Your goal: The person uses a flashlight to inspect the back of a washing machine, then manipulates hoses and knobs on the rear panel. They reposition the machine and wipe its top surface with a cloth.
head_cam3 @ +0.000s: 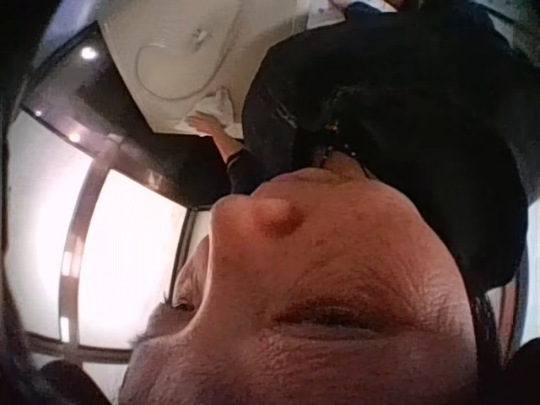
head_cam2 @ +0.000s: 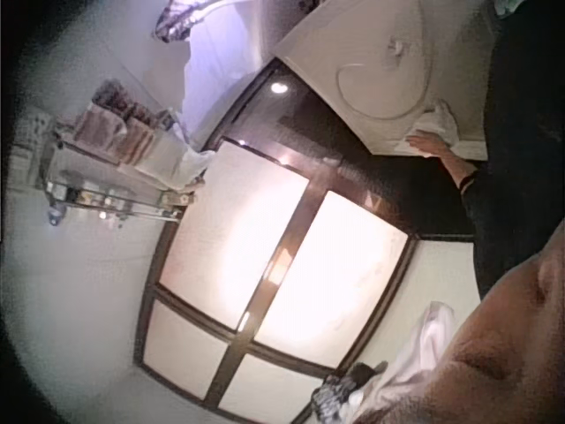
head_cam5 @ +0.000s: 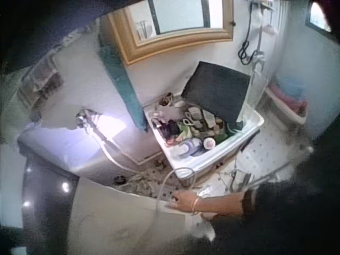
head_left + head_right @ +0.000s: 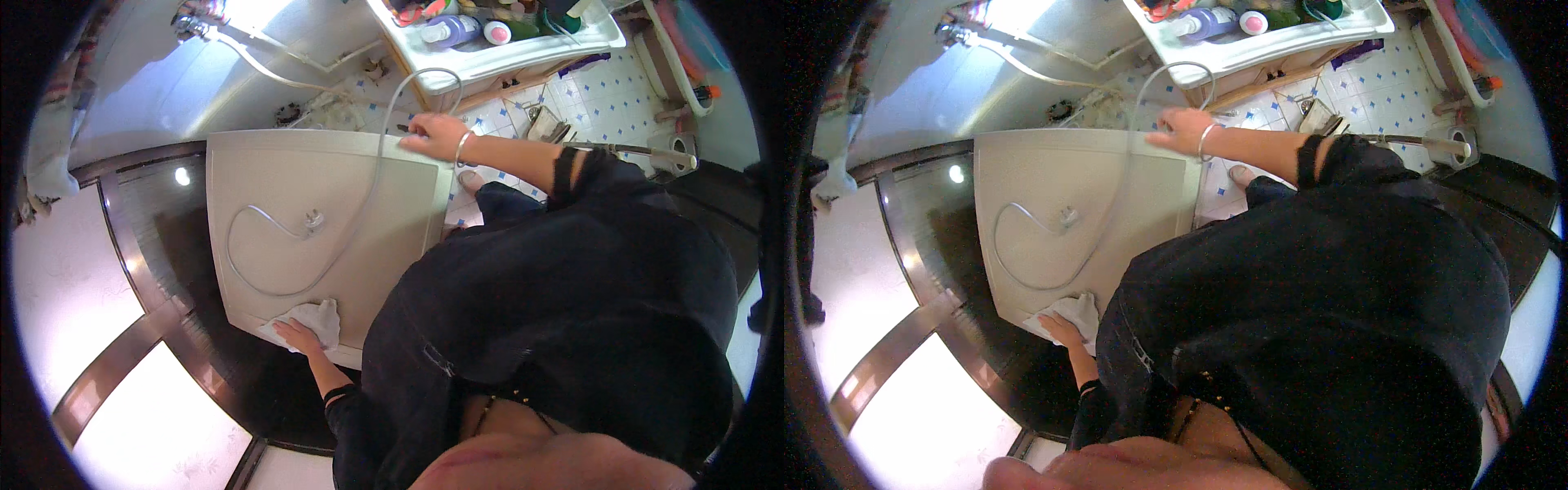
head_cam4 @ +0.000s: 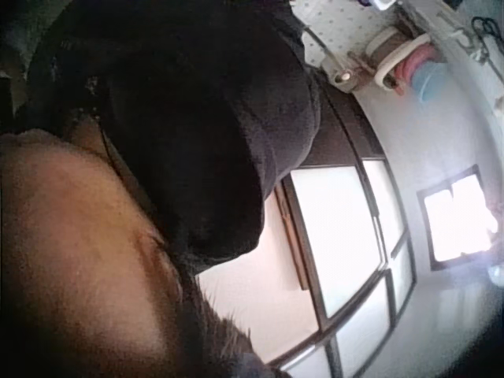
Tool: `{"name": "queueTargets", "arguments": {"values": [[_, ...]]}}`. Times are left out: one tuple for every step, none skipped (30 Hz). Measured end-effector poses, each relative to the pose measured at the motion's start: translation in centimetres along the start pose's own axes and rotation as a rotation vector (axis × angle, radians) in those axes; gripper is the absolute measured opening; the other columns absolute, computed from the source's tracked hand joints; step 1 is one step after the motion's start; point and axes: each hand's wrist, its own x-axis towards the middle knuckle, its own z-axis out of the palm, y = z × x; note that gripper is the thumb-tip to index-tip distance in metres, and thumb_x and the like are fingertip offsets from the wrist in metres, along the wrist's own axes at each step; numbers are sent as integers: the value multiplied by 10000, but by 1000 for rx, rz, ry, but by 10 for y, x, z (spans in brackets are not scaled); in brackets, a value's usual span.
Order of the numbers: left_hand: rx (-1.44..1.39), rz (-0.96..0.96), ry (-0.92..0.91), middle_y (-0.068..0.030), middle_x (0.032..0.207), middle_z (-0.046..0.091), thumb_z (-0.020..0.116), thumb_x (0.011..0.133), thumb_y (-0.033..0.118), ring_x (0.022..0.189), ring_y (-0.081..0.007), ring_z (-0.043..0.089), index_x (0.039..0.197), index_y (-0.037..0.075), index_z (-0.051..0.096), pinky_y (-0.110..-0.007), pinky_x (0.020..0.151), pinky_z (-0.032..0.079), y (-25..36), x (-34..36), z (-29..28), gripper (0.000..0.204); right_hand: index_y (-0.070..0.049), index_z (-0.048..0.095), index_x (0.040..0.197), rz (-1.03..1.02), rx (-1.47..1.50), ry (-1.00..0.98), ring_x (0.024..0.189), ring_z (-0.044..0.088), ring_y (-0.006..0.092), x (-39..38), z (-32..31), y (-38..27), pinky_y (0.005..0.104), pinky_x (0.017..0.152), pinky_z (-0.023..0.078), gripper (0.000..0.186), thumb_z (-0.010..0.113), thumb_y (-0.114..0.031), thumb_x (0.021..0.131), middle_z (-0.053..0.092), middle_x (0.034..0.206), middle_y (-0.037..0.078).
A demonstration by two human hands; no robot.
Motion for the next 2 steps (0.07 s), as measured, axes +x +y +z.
{"name": "queueTargets", "arguments": {"values": [[-10, -44, -93, -221, 1420, 276, 360, 941, 320, 1320, -349, 245, 1357, -51, 282, -417, 1067, 214, 5, -5, -11, 563, -75, 611, 972, -57, 85, 99, 838, 621, 293, -3, -10, 16, 407, 748, 490, 480, 528, -518, 808, 646, 902, 136], [-165, -150, -210, -192, 1440, 259, 406, 924, 332, 1343, -338, 204, 1378, -19, 268, -398, 1093, 168, 6, -5, -23, 590, -75, 611, 972, -67, 113, 103, 838, 621, 293, -2, -12, 24, 407, 748, 490, 480, 528, -518, 808, 646, 902, 136]]}}
